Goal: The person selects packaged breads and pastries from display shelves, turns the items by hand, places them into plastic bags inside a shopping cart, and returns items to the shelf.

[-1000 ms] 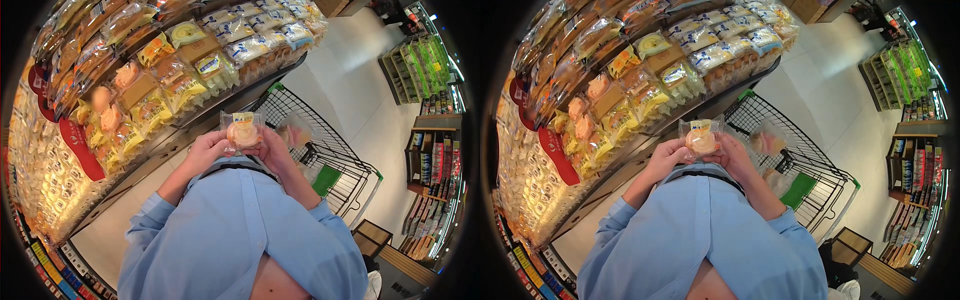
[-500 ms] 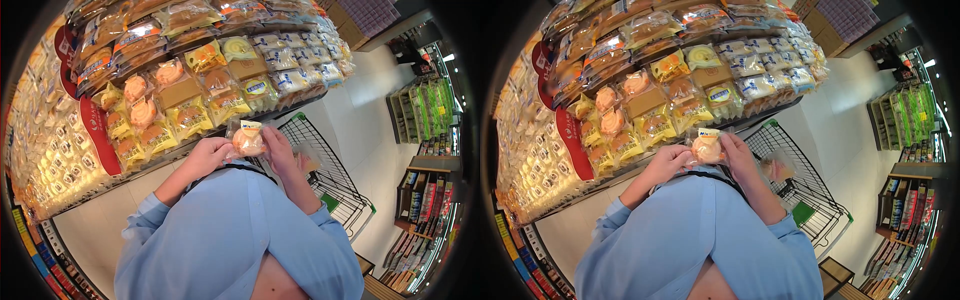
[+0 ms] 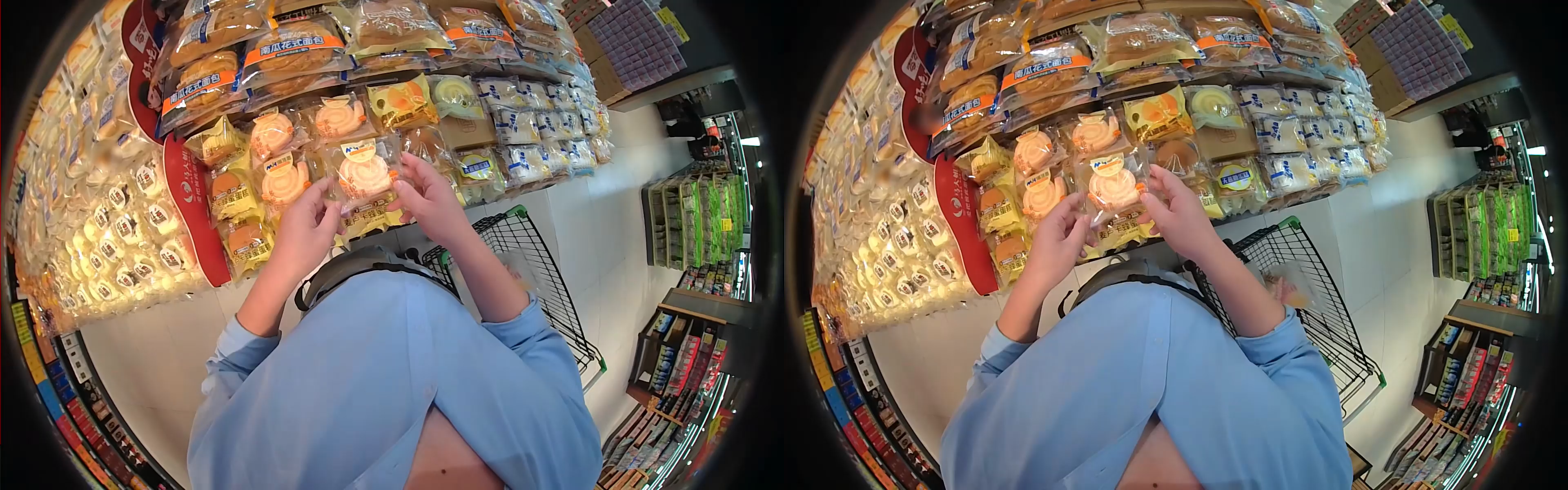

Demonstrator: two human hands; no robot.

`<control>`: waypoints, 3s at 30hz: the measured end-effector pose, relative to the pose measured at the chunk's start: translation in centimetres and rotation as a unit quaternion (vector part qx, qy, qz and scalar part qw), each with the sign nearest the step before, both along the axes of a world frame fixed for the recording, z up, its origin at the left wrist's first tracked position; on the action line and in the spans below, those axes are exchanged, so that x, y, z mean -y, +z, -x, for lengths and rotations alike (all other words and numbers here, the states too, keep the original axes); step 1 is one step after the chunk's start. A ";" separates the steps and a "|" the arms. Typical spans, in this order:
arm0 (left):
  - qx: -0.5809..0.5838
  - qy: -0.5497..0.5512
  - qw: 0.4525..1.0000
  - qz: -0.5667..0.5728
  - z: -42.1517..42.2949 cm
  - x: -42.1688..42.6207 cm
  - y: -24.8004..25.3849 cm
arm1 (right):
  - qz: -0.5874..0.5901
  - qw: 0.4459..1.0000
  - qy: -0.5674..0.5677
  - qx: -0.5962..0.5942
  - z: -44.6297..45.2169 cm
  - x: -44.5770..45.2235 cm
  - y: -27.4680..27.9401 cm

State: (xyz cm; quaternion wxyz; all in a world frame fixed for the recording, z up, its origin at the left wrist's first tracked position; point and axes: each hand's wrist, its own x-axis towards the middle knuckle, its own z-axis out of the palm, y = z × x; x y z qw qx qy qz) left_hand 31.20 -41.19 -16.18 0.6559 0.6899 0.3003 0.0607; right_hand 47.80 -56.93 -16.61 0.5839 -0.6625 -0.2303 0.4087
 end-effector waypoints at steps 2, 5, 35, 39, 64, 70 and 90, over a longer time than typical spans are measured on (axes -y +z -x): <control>-0.033 -0.012 0.964 -0.265 0.2 -1.0 -0.4 | 0.021 0.998 -0.017 0.062 0.2 -1.2 -0.1; -0.103 -0.020 0.927 -0.360 0.0 -1.3 2.1 | 0.051 0.996 0.000 0.077 0.3 -1.6 0.0; 0.165 -0.332 0.854 -0.366 -6.6 10.0 2.9 | 0.097 0.847 -0.517 0.077 -3.3 31.2 -24.1; 0.146 -0.446 0.819 -0.330 -8.6 14.8 0.2 | 0.184 0.847 -0.448 0.220 0.5 37.3 -33.9; -0.058 -0.630 0.754 -0.177 -14.9 37.4 -23.4 | 0.330 0.903 -0.267 0.064 10.3 42.4 -35.7; 0.016 -0.678 0.721 -0.142 -13.0 39.2 -15.7 | 0.323 0.916 -0.233 0.044 5.9 41.2 -38.1; 0.041 -0.711 0.701 -0.030 -10.6 39.7 -7.8 | 0.310 0.881 -0.323 0.155 -0.9 39.6 -32.4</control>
